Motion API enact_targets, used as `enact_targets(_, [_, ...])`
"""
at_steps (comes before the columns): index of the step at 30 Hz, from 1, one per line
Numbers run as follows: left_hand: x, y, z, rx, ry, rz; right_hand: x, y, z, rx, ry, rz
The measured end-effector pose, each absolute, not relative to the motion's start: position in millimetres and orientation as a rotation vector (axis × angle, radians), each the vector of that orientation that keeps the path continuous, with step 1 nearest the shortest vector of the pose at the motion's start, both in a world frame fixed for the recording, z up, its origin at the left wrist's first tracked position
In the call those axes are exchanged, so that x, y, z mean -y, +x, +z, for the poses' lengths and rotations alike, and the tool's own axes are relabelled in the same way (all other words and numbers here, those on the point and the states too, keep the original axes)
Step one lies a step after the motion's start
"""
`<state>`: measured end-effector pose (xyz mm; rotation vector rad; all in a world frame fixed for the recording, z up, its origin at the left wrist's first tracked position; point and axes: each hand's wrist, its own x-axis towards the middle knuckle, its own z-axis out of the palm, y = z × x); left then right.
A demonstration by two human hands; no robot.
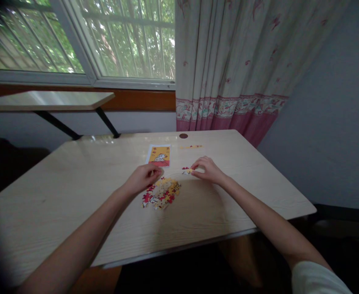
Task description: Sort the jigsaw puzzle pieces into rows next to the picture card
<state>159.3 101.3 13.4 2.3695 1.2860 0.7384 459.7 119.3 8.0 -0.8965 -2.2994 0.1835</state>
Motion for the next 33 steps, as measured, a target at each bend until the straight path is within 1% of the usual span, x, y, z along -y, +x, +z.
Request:
enact_targets(7, [-103, 158, 13, -1.284, 2.375, 0.703, -107, 452, -13, 2.371, -0.891, 0.211])
enact_targets(19, [-101, 159, 15, -1.292, 2.404, 0.648, -107, 451, -12, 2.378, -0.937, 0.313])
enact_targets(29, [-99, 160, 17, -1.307, 2.51, 0.528, -110, 452, -15, 2.409, -0.94, 0.31])
enact_targets(33, [-98, 160, 19, -1.237, 2.506, 0.491, -109, 451, -15, 2.416, -0.96, 0.286])
